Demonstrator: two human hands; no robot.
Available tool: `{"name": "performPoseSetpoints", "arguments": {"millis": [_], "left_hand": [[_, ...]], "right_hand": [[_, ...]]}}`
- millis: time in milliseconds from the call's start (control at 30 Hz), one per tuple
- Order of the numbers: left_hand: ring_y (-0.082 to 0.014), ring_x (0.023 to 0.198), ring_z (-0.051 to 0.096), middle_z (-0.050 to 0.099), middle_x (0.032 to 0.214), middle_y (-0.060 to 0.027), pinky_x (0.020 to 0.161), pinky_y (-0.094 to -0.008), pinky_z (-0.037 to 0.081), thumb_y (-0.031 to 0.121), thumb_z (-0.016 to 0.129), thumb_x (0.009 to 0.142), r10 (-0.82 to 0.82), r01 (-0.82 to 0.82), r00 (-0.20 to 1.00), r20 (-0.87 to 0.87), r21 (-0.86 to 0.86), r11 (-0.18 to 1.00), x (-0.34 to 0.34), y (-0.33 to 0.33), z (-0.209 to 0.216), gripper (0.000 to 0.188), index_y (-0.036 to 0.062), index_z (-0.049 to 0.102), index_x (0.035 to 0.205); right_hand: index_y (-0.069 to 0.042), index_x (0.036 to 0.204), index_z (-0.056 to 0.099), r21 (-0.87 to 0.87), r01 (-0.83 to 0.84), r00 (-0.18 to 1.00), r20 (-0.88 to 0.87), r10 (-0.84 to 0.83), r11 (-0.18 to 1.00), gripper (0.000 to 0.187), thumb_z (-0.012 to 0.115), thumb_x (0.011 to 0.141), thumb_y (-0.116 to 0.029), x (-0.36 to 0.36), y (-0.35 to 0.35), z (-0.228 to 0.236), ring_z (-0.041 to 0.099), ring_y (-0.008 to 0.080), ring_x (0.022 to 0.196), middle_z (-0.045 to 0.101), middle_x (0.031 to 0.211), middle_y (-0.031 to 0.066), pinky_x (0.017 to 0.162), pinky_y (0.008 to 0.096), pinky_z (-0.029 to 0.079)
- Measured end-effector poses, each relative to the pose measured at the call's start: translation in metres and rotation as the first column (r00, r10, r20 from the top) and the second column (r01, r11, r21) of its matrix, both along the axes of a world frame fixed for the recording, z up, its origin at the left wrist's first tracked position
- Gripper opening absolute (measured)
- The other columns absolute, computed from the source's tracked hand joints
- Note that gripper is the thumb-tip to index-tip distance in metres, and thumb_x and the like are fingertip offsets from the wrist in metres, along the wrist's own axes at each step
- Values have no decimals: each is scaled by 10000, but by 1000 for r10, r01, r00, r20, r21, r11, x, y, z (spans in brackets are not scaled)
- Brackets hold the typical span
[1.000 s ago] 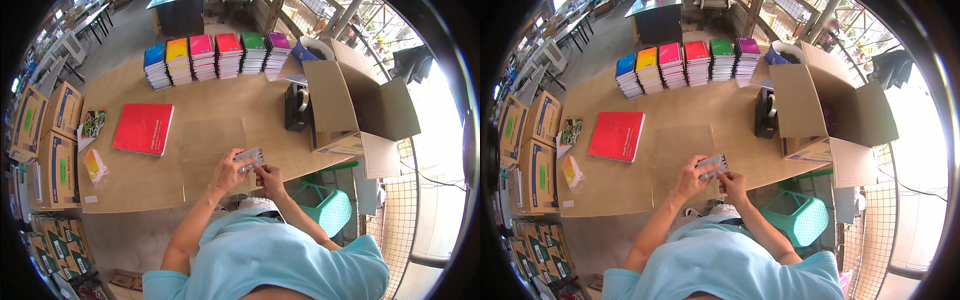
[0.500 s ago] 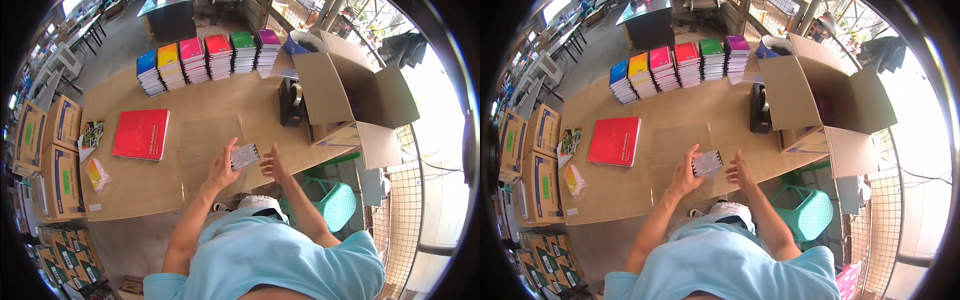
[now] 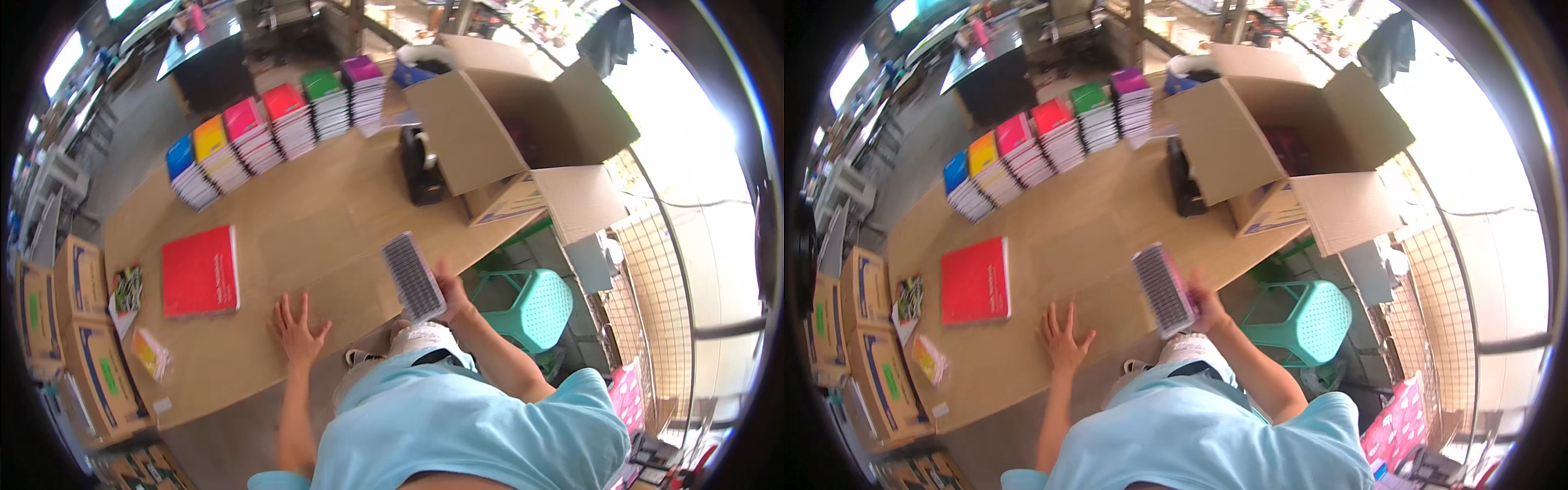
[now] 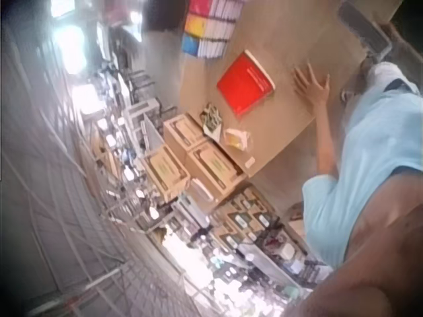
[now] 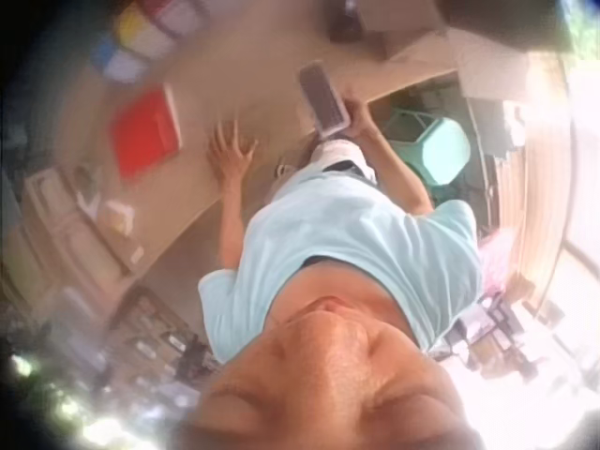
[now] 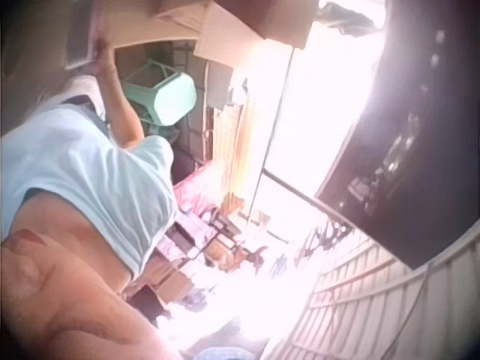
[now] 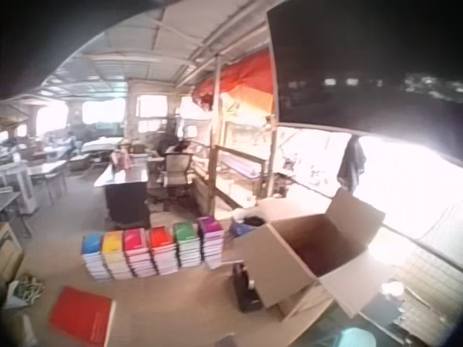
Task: The person packs stacks of colorful notebooks into plastic bags and then places the bagged notebooks into a cardboard box before writing in a large ledger.
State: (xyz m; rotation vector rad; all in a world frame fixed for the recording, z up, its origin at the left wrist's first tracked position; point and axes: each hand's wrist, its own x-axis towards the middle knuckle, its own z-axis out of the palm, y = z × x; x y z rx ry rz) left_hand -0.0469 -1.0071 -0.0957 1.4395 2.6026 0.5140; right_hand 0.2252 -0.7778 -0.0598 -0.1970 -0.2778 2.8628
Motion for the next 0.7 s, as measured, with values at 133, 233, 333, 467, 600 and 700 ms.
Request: {"name": "performPoseSetpoints", "arguments": {"millis": [133, 233, 333, 467, 600, 700], "left_hand": [[-425, 1448, 173, 164, 1597, -160, 1113, -671, 170, 542, 738, 732, 137, -140, 989, 57, 46, 989, 41, 21, -16, 901, 273, 359, 1504], [-430, 1448, 168, 160, 1595, -178, 1117, -663, 175, 502, 769, 717, 259, -257, 966, 13, -97, 962, 60, 43, -14, 922, 250, 357, 1503], [-436, 1440, 187, 179, 1590, -177, 1128, -628, 198, 452, 817, 669, 257, -252, 965, 46, -85, 964, 66, 71, -15, 981, 247, 346, 1505], [-424, 1427, 232, 209, 1578, -174, 1118, -597, 249, 379, 870, 597, 301, -287, 946, 116, -127, 950, 57, 83, -6, 1076, 255, 320, 1513], [-377, 1434, 249, 232, 1571, -154, 1102, -611, 264, 334, 888, 572, 321, -294, 940, 118, -202, 934, 52, 87, -10, 1112, 266, 304, 1516], [-347, 1444, 246, 225, 1579, -118, 1083, -659, 243, 319, 883, 581, 361, -323, 928, 94, -283, 903, 53, 94, -7, 1112, 278, 289, 1521]], "right_hand": [[-40, 1476, 362, 753, 67, 827, 325, -459, 654, 683, 642, 942, -361, 2, 12, 167, 454, 150, 1259, 509, 1375, 57, 1079, 340, 355], [-25, 1431, 399, 946, 231, 655, 21, -755, 227, 641, 664, 918, -302, 65, 81, 256, 551, 168, 1103, 572, 1225, 84, 948, 328, 445], [-10, 1385, 435, 980, 89, 345, -199, -917, -180, 599, 686, 894, -243, 114, 178, 315, 648, 185, 947, 636, 1075, 111, 817, 317, 535], [20, 1324, 488, 732, -676, 188, 55, -981, -89, 642, 727, 849, -339, 119, 306, 334, 685, 222, 883, 684, 947, 187, 769, 343, 548], [24, 1160, 632, 269, -963, 106, 445, -889, 20, 609, 758, 773, -429, 132, 416, 268, 695, 323, 856, 692, 997, 226, 777, 427, 552], [29, 1109, 656, -22, -997, 54, 566, -823, -80, 616, 770, 749, -457, 137, 457, 221, 675, 344, 941, 677, 1024, 247, 835, 435, 545]]}}
